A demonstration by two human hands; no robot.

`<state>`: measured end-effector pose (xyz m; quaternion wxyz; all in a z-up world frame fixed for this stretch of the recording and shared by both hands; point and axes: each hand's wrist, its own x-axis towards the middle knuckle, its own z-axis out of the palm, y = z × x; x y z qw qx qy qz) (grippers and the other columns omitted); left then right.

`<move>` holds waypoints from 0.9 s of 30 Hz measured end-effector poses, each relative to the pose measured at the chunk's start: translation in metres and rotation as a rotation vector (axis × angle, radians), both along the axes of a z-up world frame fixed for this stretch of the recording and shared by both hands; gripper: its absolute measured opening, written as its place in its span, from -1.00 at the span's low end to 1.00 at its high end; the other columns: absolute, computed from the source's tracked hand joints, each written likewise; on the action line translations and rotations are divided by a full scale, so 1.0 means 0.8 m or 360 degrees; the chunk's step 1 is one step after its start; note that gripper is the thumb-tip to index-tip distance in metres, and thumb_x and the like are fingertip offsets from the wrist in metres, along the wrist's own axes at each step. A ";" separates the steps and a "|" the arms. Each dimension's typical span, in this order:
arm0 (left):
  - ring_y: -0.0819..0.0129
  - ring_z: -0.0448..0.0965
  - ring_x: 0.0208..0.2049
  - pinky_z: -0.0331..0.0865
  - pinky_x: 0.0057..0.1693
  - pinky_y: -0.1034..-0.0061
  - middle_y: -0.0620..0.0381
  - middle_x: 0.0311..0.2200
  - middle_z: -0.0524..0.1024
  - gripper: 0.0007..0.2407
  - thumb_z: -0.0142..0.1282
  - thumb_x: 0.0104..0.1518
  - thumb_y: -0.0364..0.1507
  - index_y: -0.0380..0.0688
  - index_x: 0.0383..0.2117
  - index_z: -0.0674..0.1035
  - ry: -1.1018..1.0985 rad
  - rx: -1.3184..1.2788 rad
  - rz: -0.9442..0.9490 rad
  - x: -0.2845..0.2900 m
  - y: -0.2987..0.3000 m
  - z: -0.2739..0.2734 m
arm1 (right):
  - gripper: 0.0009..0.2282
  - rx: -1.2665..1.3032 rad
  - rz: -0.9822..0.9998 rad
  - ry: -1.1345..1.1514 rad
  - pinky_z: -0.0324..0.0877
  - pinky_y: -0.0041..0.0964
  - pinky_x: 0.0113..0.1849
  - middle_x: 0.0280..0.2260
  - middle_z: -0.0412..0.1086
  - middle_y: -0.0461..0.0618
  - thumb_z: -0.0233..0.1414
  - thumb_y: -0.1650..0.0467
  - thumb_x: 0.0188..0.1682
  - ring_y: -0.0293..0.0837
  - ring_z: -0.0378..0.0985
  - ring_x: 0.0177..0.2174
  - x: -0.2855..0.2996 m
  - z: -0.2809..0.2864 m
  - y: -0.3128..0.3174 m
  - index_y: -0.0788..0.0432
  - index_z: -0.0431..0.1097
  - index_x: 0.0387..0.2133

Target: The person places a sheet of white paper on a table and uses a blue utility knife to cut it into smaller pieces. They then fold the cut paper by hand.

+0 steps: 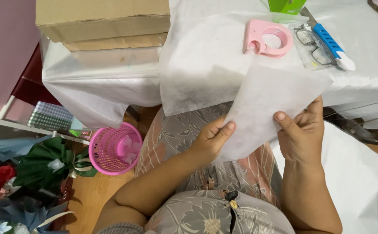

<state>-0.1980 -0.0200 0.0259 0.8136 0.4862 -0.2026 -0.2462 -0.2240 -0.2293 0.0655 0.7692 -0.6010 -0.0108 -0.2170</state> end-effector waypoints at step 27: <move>0.32 0.54 -0.20 0.49 -0.02 0.26 -0.06 -0.41 0.57 -0.73 -0.16 0.43 -0.38 -0.28 -0.25 0.60 -0.0788 -0.0143 0.0394 0.036 0.015 0.036 | -0.33 -0.0020 -0.0015 0.0064 0.61 -0.13 -0.03 -0.06 0.49 0.01 0.10 0.64 -0.01 -0.09 0.61 -0.07 0.028 -0.028 -0.004 -0.02 0.01 0.36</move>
